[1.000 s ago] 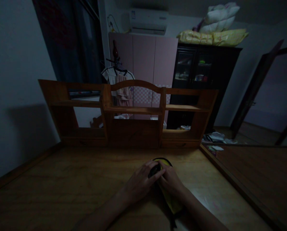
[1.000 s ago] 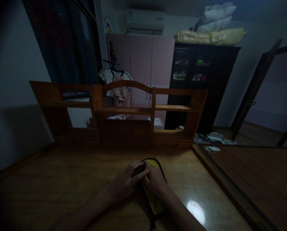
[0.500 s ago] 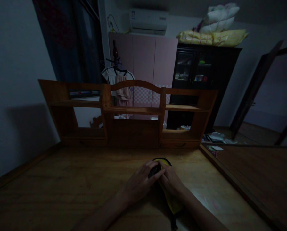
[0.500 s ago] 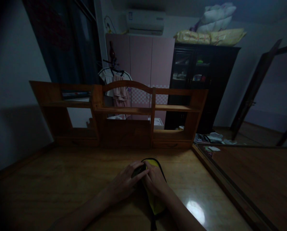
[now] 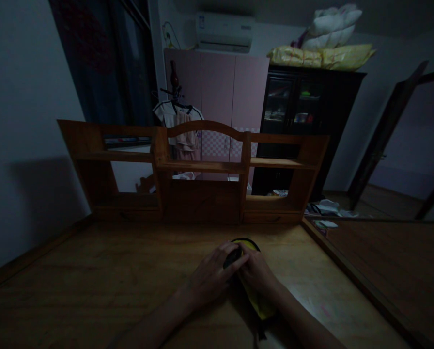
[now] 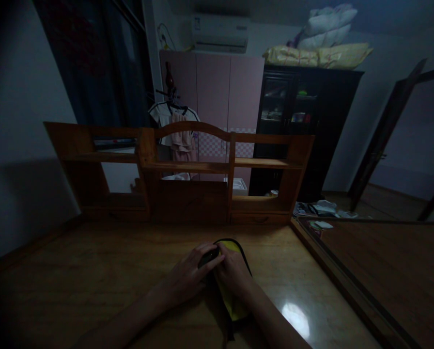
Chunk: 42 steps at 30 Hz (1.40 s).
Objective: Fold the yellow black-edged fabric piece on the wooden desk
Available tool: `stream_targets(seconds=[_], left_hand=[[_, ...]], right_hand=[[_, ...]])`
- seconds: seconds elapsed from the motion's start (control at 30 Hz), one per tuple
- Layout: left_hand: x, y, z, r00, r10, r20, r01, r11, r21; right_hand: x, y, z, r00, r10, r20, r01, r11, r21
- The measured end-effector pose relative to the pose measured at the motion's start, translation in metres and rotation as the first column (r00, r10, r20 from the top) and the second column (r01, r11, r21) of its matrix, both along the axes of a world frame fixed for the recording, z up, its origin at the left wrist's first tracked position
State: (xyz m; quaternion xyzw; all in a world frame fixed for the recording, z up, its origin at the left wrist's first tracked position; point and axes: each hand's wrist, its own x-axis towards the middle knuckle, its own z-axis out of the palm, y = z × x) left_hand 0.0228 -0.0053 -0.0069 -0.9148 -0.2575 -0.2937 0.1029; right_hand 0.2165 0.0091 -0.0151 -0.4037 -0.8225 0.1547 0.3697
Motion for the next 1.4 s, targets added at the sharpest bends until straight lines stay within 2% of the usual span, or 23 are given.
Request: stream_targets(seconds=[0.67, 1.0, 1.2, 1.4], left_hand=[[-0.001, 0.003, -0.005, 1.0, 0.012, -0.008, -0.012, 0.999, -0.033], [-0.001, 0.002, -0.004, 0.999, 0.031, -0.007, -0.031, 0.999, 0.022], [-0.002, 0.005, -0.007, 0.999, 0.026, -0.02, -0.026, 1.0, 0.006], [-0.002, 0.005, -0.007, 1.0, 0.016, -0.005, -0.016, 1.0, -0.008]], right_hand=[[0.0, 0.002, -0.002, 0.996, -0.078, -0.046, 0.079, 0.996, 0.041], [-0.005, -0.006, 0.008, 0.991, 0.073, -0.112, -0.068, 0.997, 0.046], [-0.003, -0.004, 0.009, 0.983, 0.132, -0.13, -0.135, 0.991, -0.011], [-0.003, 0.001, 0.003, 0.982, 0.106, -0.155, -0.11, 0.994, -0.019]])
